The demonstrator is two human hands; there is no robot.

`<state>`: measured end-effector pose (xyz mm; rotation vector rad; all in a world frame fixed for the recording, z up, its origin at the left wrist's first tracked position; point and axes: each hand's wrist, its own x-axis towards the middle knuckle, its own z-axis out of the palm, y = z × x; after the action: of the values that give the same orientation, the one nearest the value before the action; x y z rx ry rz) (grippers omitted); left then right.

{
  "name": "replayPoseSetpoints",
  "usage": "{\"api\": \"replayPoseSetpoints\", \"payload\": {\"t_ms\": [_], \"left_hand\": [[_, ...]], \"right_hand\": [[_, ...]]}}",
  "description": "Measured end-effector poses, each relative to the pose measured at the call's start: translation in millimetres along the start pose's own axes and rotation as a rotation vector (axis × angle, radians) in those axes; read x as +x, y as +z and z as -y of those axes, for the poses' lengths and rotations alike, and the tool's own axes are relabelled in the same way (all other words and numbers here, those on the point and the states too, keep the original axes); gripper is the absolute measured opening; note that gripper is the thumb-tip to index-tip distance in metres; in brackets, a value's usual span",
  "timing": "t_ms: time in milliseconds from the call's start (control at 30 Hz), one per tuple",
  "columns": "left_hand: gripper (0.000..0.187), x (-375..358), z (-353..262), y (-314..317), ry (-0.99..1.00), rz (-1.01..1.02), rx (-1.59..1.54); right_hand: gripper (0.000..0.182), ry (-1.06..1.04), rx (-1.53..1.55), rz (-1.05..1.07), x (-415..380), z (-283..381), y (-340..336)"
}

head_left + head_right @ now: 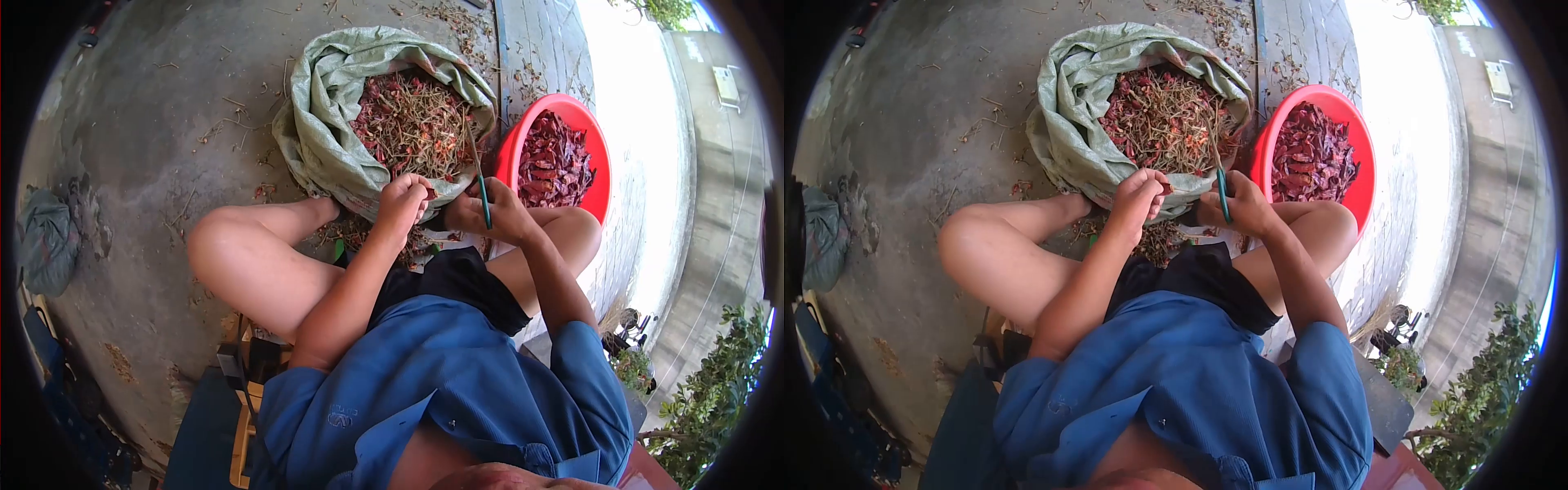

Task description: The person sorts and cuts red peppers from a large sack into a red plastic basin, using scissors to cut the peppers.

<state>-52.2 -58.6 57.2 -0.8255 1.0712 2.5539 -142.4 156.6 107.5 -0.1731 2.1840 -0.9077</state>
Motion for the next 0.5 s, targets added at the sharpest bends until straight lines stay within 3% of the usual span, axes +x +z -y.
{"api": "replayPoseSetpoints", "payload": {"t_ms": [67, 100, 167, 267, 500], "left_hand": [[0.009, -4, -7, -6, 0.028, 0.004, 0.013], [0.01, -3, -9, -7, 0.055, -0.024, -0.002], [0.012, -2, -12, -11, 0.091, -0.056, -0.022], [0.011, -6, -12, -7, 0.108, -0.047, -0.013], [0.01, -9, -4, 1, 0.096, -0.012, 0.027]], "right_hand": [[0.052, 0.081, 0.211, 0.129, -38, 17, 15], [0.052, 0.07, 0.204, 0.125, -50, 10, 22], [0.069, -0.005, 0.196, 0.186, -67, -13, 35], [0.074, 0.029, 0.236, 0.258, -88, 0, 48], [0.072, 0.014, 0.293, 0.241, -81, 6, 72]]}}
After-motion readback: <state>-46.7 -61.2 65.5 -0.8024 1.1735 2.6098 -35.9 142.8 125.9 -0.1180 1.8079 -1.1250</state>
